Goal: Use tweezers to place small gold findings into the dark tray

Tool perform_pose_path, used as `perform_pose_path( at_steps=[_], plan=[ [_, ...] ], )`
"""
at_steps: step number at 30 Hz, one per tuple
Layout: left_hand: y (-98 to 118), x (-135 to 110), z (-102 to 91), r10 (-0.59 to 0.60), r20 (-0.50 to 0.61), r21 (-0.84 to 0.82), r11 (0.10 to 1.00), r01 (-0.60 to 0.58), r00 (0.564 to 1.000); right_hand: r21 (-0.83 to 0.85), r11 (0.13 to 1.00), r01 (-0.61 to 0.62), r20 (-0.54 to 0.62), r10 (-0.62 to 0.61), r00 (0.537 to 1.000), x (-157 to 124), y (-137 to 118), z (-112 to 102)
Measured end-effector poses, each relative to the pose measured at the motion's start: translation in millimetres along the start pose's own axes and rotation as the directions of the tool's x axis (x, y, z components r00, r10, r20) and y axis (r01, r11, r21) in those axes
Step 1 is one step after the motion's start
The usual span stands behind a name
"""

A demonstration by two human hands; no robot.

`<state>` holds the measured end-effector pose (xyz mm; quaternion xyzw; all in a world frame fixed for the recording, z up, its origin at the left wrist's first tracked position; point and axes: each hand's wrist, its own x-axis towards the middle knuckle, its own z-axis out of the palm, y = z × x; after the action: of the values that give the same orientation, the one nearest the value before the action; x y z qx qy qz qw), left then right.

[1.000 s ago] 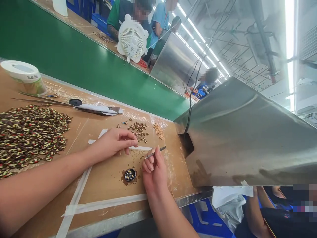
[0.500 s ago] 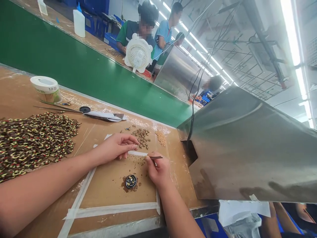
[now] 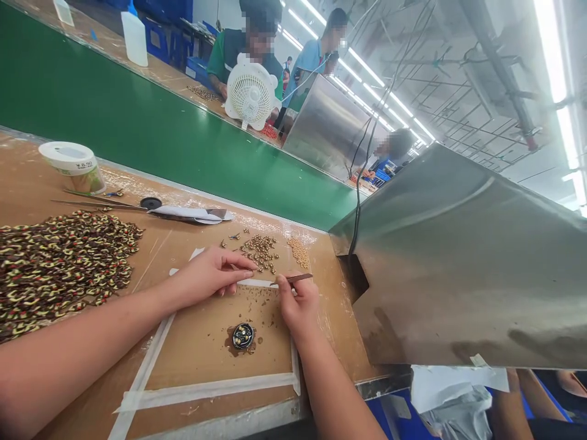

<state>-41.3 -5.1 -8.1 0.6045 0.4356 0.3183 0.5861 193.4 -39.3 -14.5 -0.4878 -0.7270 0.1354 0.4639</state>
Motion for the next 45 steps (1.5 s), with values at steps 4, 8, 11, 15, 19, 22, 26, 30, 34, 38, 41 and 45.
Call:
perform_pose_path(
  at_steps=[4, 8, 11, 15, 19, 22, 26, 30, 34, 38, 41, 45],
  plan=[
    [-0.3, -1.4, 2.8, -0.017, -0.009, -0.007, 1.0, 0.017, 1.0, 0.334, 0.923, -0.19, -0.135, 0.247, 0.96, 10.6, -3.9, 14.8],
    [-2.2, -0.8, 6.1, -0.025, -0.014, -0.045, 0.999, 0.024, 1.0, 0.556, 0.79, -0.257, -0.135, 0.392, 0.91, 18.0, -2.4, 34.4],
    [-2.8, -0.2, 7.8, -0.05, -0.015, -0.045, 0.998, 0.049, 0.999, 0.594, 0.758, -0.271, -0.089, 0.397, 0.914, 16.9, 0.7, 41.7],
    [3.0, -1.6, 9.5, -0.078, -0.027, -0.034, 0.996, 0.078, 0.997, 0.555, 0.772, -0.309, -0.055, 0.405, 0.913, 15.5, -0.4, 42.0],
    [6.9, -2.0, 9.8, -0.099, -0.044, -0.036, 0.995, 0.097, 0.994, 0.526, 0.783, -0.332, -0.036, 0.411, 0.911, 17.6, -3.7, 40.9],
    [2.9, -0.3, 10.0, -0.077, -0.054, -0.034, 0.997, 0.075, 0.996, 0.524, 0.785, -0.331, -0.028, 0.404, 0.915, 18.5, -3.1, 41.0],
    [-4.2, 1.7, 10.9, -0.053, -0.061, -0.028, 0.998, 0.052, 0.997, 0.523, 0.79, -0.322, -0.024, 0.391, 0.92, 18.2, -1.1, 41.6],
    [-7.8, 2.3, 11.1, -0.02, -0.055, -0.013, 1.0, 0.019, 0.998, 0.529, 0.789, -0.312, -0.029, 0.384, 0.923, 18.3, -2.3, 42.0],
    [-10.0, 2.9, 11.0, -0.015, -0.058, -0.018, 1.0, 0.014, 0.998, 0.54, 0.779, -0.319, -0.027, 0.395, 0.918, 18.8, -5.2, 41.2],
    [-12.1, 4.1, 11.6, -0.011, -0.068, -0.023, 1.0, 0.01, 0.998, 0.521, 0.787, -0.33, -0.02, 0.398, 0.917, 18.9, -6.8, 40.0],
    [-12.4, 4.8, 11.8, -0.014, -0.067, -0.035, 0.999, 0.012, 0.998, 0.534, 0.782, -0.322, -0.011, 0.388, 0.922, 19.3, -7.1, 40.0],
    [-9.2, 3.5, 11.8, -0.035, -0.081, -0.051, 0.998, 0.031, 0.996, 0.565, 0.762, -0.318, -0.005, 0.388, 0.922, 20.5, -8.2, 40.0]
  ],
)
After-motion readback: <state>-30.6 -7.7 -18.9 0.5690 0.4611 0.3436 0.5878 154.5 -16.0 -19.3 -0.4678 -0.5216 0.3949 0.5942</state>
